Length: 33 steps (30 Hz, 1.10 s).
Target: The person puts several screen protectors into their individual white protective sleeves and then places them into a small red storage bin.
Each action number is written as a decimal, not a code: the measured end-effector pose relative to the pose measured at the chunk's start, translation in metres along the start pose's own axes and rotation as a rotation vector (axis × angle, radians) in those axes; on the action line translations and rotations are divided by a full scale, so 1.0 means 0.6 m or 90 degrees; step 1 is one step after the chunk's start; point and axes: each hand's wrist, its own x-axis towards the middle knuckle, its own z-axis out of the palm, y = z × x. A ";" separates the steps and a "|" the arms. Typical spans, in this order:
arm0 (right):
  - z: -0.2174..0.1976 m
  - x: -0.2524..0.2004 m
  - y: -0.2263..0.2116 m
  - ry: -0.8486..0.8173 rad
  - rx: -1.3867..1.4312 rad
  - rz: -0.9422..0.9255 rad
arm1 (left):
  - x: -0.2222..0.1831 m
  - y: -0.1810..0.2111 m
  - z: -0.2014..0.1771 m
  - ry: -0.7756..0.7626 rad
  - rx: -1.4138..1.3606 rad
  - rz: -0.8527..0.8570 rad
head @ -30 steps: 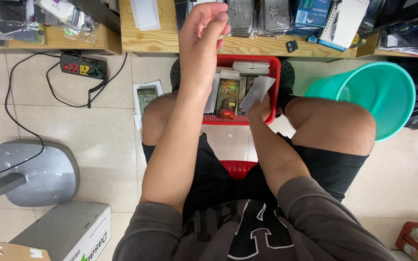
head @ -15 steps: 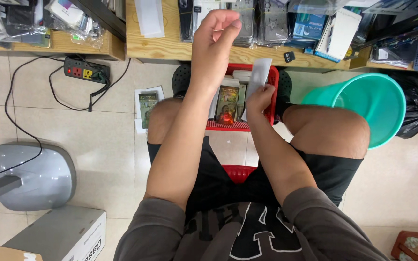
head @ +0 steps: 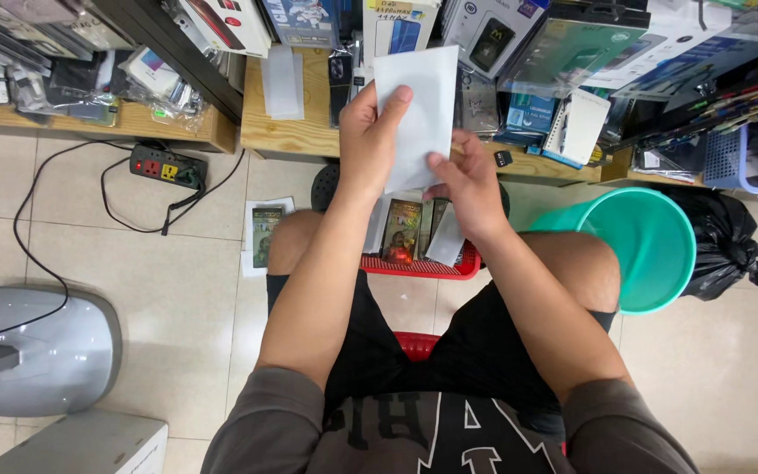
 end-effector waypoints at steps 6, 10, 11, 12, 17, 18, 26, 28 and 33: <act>-0.007 0.006 0.006 -0.136 0.015 0.054 | 0.008 0.007 0.014 0.037 -0.028 -0.004; -0.006 0.007 0.005 -0.108 0.057 0.030 | -0.001 0.014 0.024 0.024 0.017 -0.009; -0.006 0.007 0.003 -0.109 0.068 0.023 | -0.004 0.017 0.026 0.020 0.025 -0.015; -0.006 0.009 0.005 -0.108 0.070 0.024 | -0.007 0.012 0.027 0.019 0.027 -0.016; 0.003 0.004 -0.016 -0.117 0.094 0.005 | -0.007 -0.026 0.011 -0.002 0.001 0.024; -0.006 0.008 -0.006 -0.119 0.094 0.003 | -0.009 -0.022 0.011 -0.002 0.001 0.027; -0.028 0.015 0.028 -0.153 -0.071 0.033 | -0.006 0.003 0.010 0.017 -0.037 -0.008; -0.020 0.009 0.005 -0.155 -0.076 0.020 | -0.008 0.009 0.013 0.012 -0.036 -0.005; -0.014 0.004 -0.024 -0.150 -0.074 -0.028 | -0.015 0.015 0.017 -0.003 -0.038 -0.011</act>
